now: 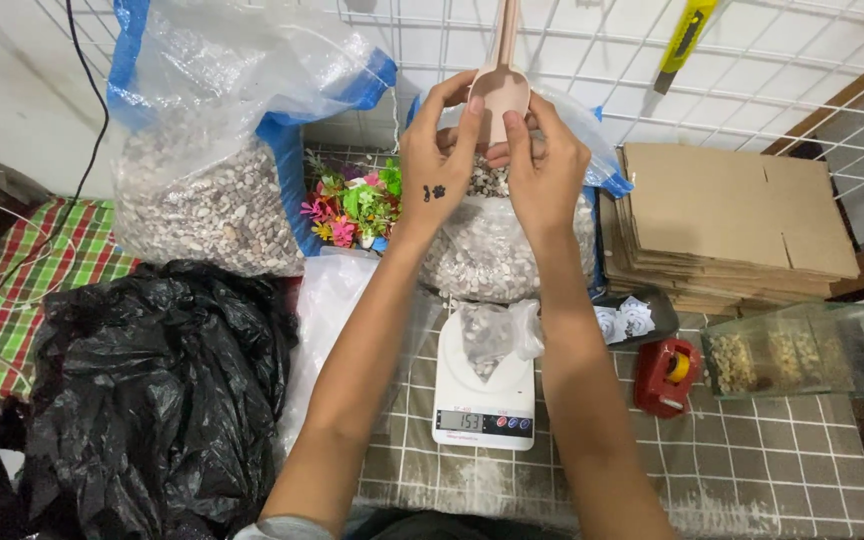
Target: Packaging aquarium gravel into small bags and weighing them before placing them into a larger container.
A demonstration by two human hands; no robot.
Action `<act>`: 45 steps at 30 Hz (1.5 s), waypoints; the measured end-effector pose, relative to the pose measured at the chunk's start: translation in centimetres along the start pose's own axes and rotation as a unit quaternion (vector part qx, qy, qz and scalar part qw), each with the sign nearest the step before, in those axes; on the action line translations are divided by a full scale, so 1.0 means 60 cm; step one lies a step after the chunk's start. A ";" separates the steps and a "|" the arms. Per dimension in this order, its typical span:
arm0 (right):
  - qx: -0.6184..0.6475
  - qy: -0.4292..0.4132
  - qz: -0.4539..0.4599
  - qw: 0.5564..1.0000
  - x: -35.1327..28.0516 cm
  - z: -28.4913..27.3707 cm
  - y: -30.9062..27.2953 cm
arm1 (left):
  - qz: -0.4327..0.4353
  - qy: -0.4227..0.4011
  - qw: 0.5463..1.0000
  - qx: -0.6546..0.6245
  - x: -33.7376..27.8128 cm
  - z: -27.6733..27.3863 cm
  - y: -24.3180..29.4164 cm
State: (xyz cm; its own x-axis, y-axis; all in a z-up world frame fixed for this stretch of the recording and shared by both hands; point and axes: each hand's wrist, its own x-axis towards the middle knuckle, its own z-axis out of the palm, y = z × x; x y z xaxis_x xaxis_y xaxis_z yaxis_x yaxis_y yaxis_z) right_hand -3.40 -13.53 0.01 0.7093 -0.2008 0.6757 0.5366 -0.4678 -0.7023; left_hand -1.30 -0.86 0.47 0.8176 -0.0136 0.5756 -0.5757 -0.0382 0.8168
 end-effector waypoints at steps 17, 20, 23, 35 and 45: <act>-0.154 0.157 -0.266 0.939 -0.052 -0.145 -0.196 | 0.229 0.042 0.972 -0.037 -0.085 0.031 0.149; -0.118 0.165 -0.212 0.956 -0.091 -0.172 -0.268 | 0.332 0.060 0.941 -0.038 -0.075 0.027 0.156; -0.016 0.130 -0.166 0.977 -0.101 -0.202 -0.245 | 0.290 -0.016 0.957 0.000 -0.057 0.001 0.234; -0.215 -0.419 0.233 0.851 -0.200 -0.208 -0.208 | 0.225 -0.264 0.930 0.120 -0.190 -0.071 0.143; 0.189 -0.163 0.138 0.958 -0.227 -0.128 -0.004 | -0.012 -0.239 0.967 0.085 -0.343 -0.085 0.187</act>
State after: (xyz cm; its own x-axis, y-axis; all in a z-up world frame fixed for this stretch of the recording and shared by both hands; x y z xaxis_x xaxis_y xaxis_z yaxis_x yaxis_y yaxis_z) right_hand -16.70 -17.29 -7.29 0.9199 0.0367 0.3905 0.3922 -0.0772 -0.9166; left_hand -24.61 4.09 -2.02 0.7659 -0.4698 0.4390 -0.5793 -0.2078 0.7882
